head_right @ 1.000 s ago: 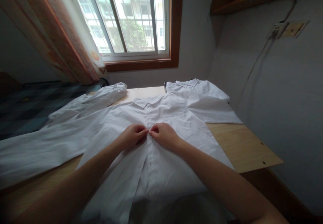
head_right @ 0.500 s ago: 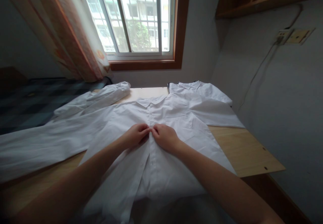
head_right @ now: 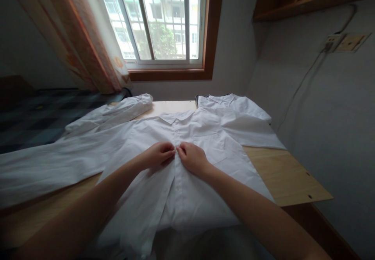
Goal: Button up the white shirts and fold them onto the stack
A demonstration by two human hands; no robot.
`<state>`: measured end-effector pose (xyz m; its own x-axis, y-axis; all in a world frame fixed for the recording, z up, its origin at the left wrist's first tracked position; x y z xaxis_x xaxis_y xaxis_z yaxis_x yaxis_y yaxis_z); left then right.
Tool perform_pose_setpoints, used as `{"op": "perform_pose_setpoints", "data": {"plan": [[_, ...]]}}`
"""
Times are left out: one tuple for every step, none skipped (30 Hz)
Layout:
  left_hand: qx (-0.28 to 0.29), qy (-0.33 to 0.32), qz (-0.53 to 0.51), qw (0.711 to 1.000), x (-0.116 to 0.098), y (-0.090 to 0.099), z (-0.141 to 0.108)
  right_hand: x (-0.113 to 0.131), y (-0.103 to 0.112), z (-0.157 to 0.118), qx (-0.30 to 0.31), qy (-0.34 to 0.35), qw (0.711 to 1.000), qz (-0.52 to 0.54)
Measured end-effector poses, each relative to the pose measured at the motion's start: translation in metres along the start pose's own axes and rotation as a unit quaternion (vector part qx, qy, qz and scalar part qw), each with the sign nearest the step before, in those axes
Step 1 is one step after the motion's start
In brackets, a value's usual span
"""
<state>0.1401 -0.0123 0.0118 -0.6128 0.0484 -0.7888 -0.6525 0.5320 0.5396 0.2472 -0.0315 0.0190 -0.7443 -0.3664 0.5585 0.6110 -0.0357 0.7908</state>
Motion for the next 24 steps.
{"op": "perform_pose_setpoints", "data": {"plan": [[0.001,-0.002,0.010,1.000,-0.0007,0.0000,-0.0004,-0.0001,0.0005,0.0002,-0.002,0.000,1.000,0.006],[0.001,-0.004,0.021,1.000,-0.0013,0.0002,-0.0007,0.0001,0.0009,0.0003,-0.003,0.000,1.000,0.010],[-0.001,-0.008,0.034,0.999,-0.0020,0.0007,-0.0010,0.0003,0.0011,0.0003,-0.003,0.001,1.000,0.013],[-0.005,-0.014,0.048,0.999,-0.0029,0.0015,-0.0013,0.0004,0.0012,0.0004,-0.003,0.002,1.000,0.015],[-0.012,-0.020,0.063,0.998,-0.0039,0.0026,-0.0015,0.0003,0.0012,0.0004,-0.002,0.002,1.000,0.017],[-0.020,-0.027,0.074,0.997,-0.0048,0.0039,-0.0016,0.0002,0.0011,0.0004,0.000,0.001,1.000,0.017],[-0.026,-0.032,0.082,0.996,-0.0053,0.0049,-0.0017,-0.0001,0.0009,0.0004,0.002,0.001,1.000,0.017],[-0.028,-0.034,0.085,0.995,-0.0052,0.0053,-0.0015,-0.0003,0.0007,0.0004,0.004,0.002,1.000,0.015],[-0.026,-0.033,0.081,0.996,-0.0044,0.0051,-0.0013,-0.0006,0.0006,0.0005,0.005,0.003,1.000,0.014],[-0.021,-0.030,0.071,0.997,-0.0033,0.0046,-0.0011,-0.0009,0.0004,0.0005,0.006,0.004,1.000,0.014],[-0.013,-0.026,0.056,0.998,-0.0020,0.0038,-0.0009,-0.0011,0.0002,0.0006,0.006,0.007,1.000,0.015],[-0.004,-0.022,0.038,0.999,-0.0007,0.0029,-0.0008,-0.0014,0.0001,0.0007,0.006,0.008,1.000,0.016],[0.005,-0.018,0.020,1.000,0.0003,0.0020,-0.0007,-0.0017,-0.0001,0.0007,0.006,0.010,1.000,0.018],[0.012,-0.015,0.005,1.000,0.0011,0.0013,-0.0007,-0.0020,-0.0003,0.0007,0.006,0.010,1.000,0.018],[0.017,-0.013,-0.007,1.000,0.0016,0.0008,-0.0006,-0.0022,-0.0005,0.0006,0.007,0.010,1.000,0.018],[0.019,-0.012,-0.014,1.000,0.0019,0.0006,-0.0005,-0.0022,-0.0006,0.0005,0.009,0.010,1.000,0.016],[0.019,-0.013,-0.018,1.000,0.0020,0.0008,-0.0002,-0.0019,-0.0005,0.0003,0.010,0.009,1.000,0.013],[0.018,-0.013,-0.021,1.000,0.0020,0.0009,0.0001,-0.0015,-0.0003,0.0001,0.012,0.008,1.000,0.010],[0.018,-0.014,-0.023,0.999,0.0020,0.0007,0.0006,-0.0010,0.0001,-0.0001,0.013,0.007,1.000,0.007],[0.019,-0.014,-0.026,0.999,0.0021,0.0004,0.0010,-0.0004,0.0006,-0.0003,0.013,0.006,1.000,0.005],[0.021,-0.012,-0.029,0.999,0.0025,-0.0001,0.0015,0.0002,0.0011,-0.0005,0.013,0.006,1.000,0.004],[0.022,-0.011,-0.030,0.999,0.0031,-0.0004,0.0020,0.0007,0.0014,-0.0006,0.013,0.007,1.000,0.004],[0.021,-0.009,-0.029,0.999,0.0037,-0.0004,0.0025,0.0012,0.0016,-0.0006,0.013,0.009,1.000,0.005],[0.016,-0.008,-0.025,1.000,0.0045,0.0002,0.0029,0.0016,0.0016,-0.0006,0.013,0.013,1.000,0.005]]}}
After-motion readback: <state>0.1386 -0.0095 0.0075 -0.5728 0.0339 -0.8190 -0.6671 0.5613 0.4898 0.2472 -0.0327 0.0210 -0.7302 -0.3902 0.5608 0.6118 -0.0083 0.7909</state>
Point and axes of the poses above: each hand's wrist, its own z-axis towards the middle knuckle, its own y-axis out of the back of the hand, x = y × z, the point moved 9 cm from there along z, towards the middle knuckle, and after that the axes turned 8 degrees about y, right-handed, at the moved point
